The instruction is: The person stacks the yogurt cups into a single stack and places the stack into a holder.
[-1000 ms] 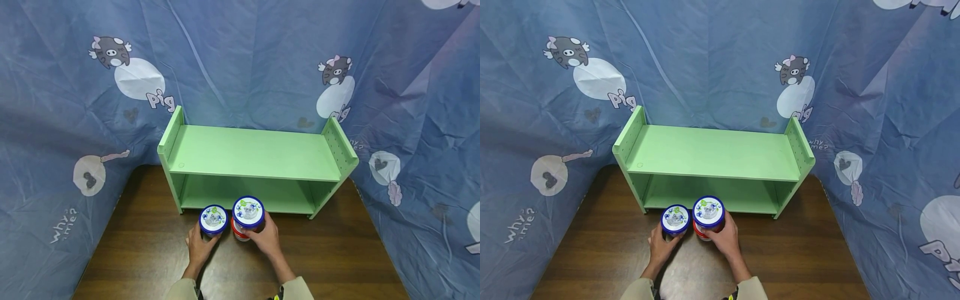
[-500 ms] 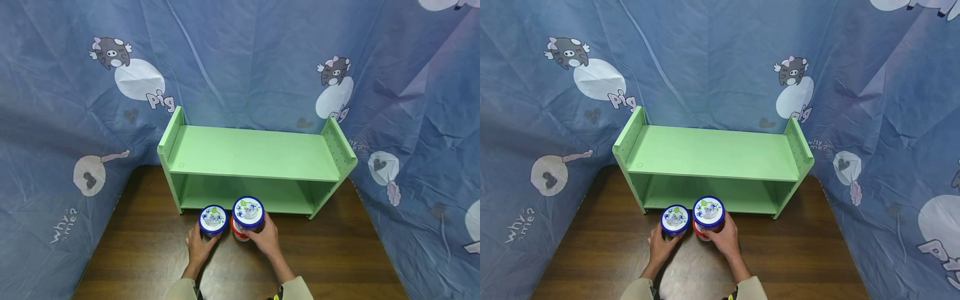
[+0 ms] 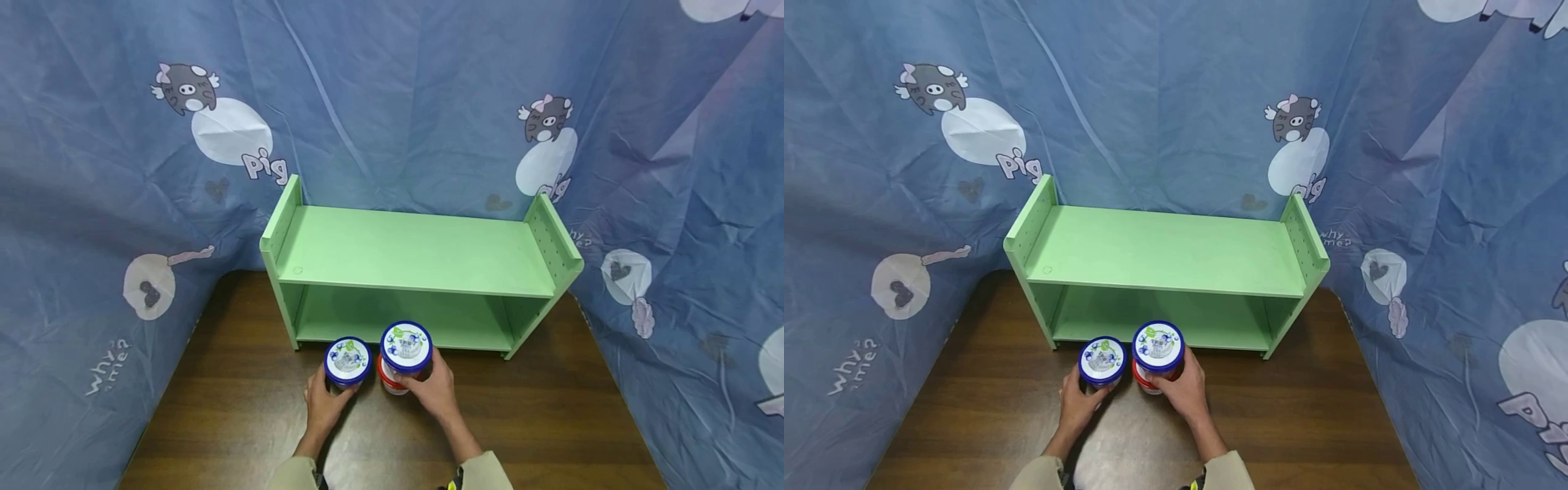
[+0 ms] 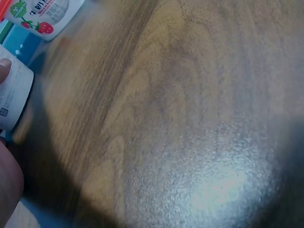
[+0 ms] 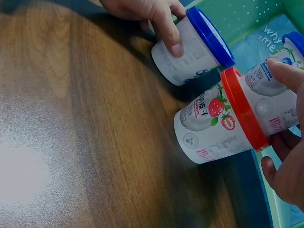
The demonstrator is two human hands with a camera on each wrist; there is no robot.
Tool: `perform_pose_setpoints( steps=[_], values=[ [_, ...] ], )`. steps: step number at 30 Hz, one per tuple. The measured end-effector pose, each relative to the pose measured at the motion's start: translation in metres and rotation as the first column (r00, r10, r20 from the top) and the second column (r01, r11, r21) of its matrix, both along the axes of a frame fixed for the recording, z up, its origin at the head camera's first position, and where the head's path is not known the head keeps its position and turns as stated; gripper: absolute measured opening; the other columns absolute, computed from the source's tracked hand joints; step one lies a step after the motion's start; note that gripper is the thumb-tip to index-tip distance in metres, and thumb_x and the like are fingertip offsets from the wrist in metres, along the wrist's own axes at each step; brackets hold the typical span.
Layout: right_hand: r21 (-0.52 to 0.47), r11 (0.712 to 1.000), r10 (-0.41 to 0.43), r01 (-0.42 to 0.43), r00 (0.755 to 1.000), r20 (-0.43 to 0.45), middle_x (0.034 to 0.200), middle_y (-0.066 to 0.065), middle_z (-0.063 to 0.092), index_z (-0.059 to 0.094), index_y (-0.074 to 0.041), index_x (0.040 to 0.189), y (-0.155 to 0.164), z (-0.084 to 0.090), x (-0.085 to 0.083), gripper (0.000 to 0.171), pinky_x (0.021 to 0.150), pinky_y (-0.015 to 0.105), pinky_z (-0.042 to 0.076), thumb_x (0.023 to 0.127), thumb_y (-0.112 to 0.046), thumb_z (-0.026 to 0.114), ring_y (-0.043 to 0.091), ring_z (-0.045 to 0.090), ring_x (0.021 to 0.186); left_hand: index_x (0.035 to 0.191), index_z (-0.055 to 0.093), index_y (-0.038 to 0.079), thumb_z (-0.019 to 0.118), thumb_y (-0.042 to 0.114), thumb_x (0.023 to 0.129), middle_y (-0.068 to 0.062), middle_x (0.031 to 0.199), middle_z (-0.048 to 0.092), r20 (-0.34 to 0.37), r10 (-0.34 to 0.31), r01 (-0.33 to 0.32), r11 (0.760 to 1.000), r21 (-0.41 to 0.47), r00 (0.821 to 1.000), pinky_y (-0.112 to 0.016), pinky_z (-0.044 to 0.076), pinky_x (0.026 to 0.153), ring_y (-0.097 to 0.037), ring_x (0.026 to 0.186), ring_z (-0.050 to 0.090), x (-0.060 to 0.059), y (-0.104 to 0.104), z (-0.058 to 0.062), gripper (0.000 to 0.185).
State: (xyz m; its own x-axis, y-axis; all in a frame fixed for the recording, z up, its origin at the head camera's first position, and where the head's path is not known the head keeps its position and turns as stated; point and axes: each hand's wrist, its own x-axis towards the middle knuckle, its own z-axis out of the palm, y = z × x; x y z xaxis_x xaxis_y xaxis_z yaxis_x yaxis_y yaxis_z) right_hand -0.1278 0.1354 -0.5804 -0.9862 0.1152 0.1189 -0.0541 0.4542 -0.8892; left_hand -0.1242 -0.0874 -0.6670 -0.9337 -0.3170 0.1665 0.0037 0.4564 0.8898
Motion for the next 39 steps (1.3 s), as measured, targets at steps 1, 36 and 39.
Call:
perform_pose_setpoints(
  steps=[1,36,39],
  values=[
    [0.001,1.0,0.0,0.0,1.0,0.0,0.127,0.012,0.064,0.051,-0.012,0.135,0.0,0.0,0.0,0.085,0.105,0.053,0.042,0.062,-0.03,0.09,0.031,0.058,0.122,0.133,0.052,0.004,0.087,0.022,0.061,-0.022,0.124,0.062,0.003,0.001,-0.001,1.0,0.008,1.0,-0.046,0.026,0.095,-0.036,0.117,0.047,0.0,0.0,0.001,0.082],
    [0.005,1.0,-0.004,0.004,1.0,0.008,0.127,0.013,0.064,0.052,-0.011,0.134,0.0,0.002,0.002,0.084,0.104,0.053,0.043,0.062,-0.032,0.089,0.032,0.058,0.121,0.135,0.053,0.006,0.087,0.023,0.06,-0.019,0.124,0.058,-0.137,-0.041,0.038,0.999,-0.021,0.99,-0.054,0.039,0.096,-0.033,0.115,0.051,0.007,-0.007,0.07,0.084],
    [0.002,1.0,0.0,0.0,1.0,0.006,0.128,0.012,0.064,0.052,-0.011,0.135,0.0,0.001,0.002,0.084,0.104,0.053,0.042,0.062,-0.031,0.089,0.031,0.058,0.121,0.136,0.053,0.008,0.088,0.024,0.06,-0.018,0.125,0.059,-0.134,-0.054,0.052,0.998,-0.023,0.989,-0.054,0.038,0.098,-0.032,0.117,0.05,0.007,-0.006,0.079,0.085]
  ],
)
